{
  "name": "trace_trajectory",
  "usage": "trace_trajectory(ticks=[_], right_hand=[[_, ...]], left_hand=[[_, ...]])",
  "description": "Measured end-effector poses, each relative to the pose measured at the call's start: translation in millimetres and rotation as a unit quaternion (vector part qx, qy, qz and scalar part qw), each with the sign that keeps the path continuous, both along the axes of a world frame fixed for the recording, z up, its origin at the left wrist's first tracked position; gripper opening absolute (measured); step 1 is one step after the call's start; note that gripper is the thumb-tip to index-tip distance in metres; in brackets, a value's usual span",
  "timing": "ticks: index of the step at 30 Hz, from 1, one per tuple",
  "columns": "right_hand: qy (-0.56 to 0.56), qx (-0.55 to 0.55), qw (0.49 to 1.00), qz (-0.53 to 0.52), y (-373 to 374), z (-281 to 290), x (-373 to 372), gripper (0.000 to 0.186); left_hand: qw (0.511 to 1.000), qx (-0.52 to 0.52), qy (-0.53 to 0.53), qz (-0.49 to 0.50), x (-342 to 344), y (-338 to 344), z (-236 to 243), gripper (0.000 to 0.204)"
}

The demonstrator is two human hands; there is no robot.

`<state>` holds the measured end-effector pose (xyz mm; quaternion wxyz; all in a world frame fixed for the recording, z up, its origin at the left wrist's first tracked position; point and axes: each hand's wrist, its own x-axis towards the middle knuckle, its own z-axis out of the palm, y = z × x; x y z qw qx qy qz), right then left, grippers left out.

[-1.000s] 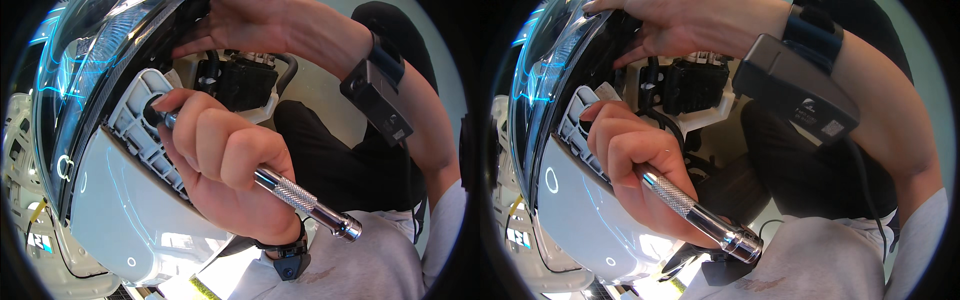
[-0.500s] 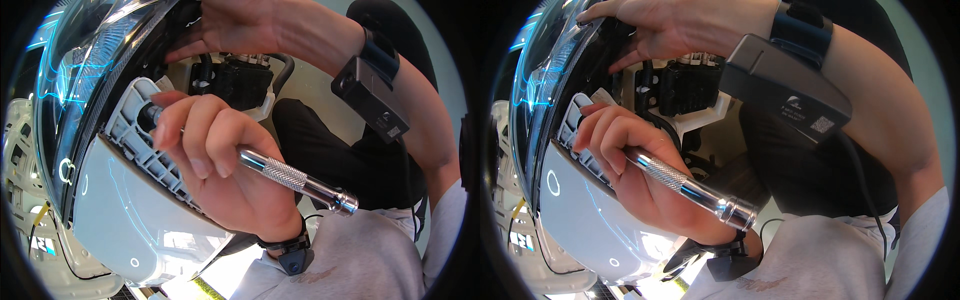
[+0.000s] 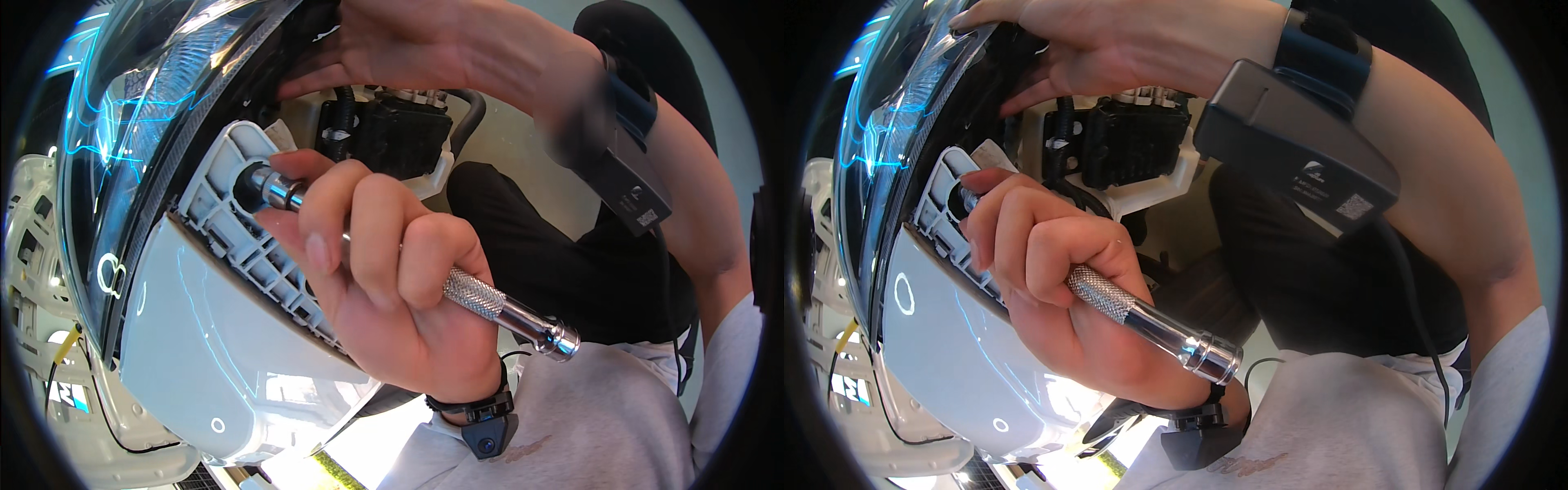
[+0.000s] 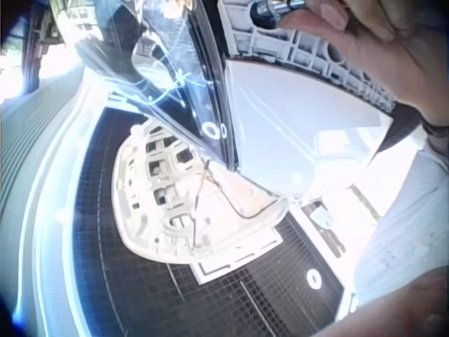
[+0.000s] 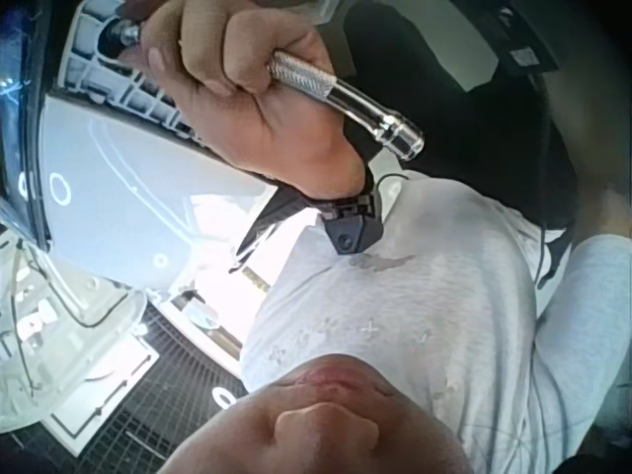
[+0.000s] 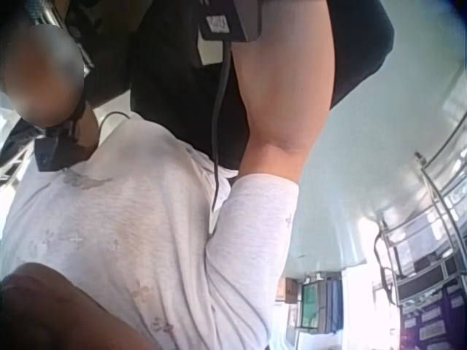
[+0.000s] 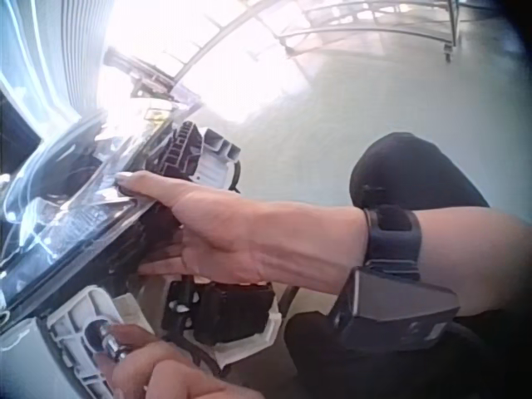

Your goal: Using a socket wrench to loosen and remove bolts from a car headlight assembly inside the engine bay.

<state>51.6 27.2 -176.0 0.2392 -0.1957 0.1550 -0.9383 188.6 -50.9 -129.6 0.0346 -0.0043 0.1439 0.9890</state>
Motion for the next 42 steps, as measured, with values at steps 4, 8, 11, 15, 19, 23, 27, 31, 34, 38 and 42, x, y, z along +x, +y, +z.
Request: trace_trajectory(ticks=[4, 8, 11, 15, 19, 23, 27, 31, 34, 38, 42], right_hand=[[-0.030, 0.026, 0.999, 0.005, 5.6, 5.6, 5.8, 0.042], [-0.011, 0.009, 0.999, -0.029, -9.6, 0.8, 8.4, 0.043], [0.104, -0.174, 0.969, 0.142, 0.7, -24.0, -19.7, 0.044], [-0.018, -0.007, 0.999, 0.033, -9.6, 5.3, -3.3, 0.042], [-0.055, 0.024, 0.998, -0.001, -1.0, 5.3, 2.3, 0.041], [-0.005, 0.003, 1.000, 0.002, -1.7, -9.2, -1.1, 0.043], [-0.006, -0.032, 0.999, 0.039, -4.1, -2.6, -3.6, 0.043], [-0.033, -0.009, 0.999, 0.009, -9.0, -0.2, -1.4, 0.042], [-0.004, -0.035, 0.999, 0.031, -6.7, -6.5, -6.4, 0.041], [-0.046, -0.008, 0.999, -0.009, -5.9, 0.4, 1.0, 0.039], [-0.031, -0.041, 0.999, 0.003, -8.8, -4.1, 3.9, 0.039]], left_hand=[[0.998, 0.034, -0.004, 0.044, -2.1, 2.6, 3.2, 0.018], [0.997, 0.052, -0.010, 0.062, -1.9, -6.2, 6.8, 0.018], [0.996, 0.076, -0.014, 0.051, -0.7, 0.1, 5.1, 0.017], [0.994, 0.092, -0.017, 0.058, -3.4, -5.4, 6.9, 0.017], [0.993, 0.103, -0.032, 0.046, -3.3, -1.0, 5.1, 0.011], [0.997, 0.032, -0.049, 0.041, -3.3, -6.7, 6.2, 0.006], [0.999, 0.007, -0.037, 0.000, -1.7, -11.1, -0.2, 0.008], [0.999, 0.019, -0.034, 0.010, -4.8, -9.8, -4.1, 0.013], [0.998, 0.056, -0.029, 0.009, -5.9, -13.7, -2.8, 0.014], [0.995, 0.081, -0.046, 0.020, -2.6, -5.2, 5.8, 0.014], [0.994, 0.084, -0.063, 0.029, 2.3, -7.2, 13.8, 0.013]])
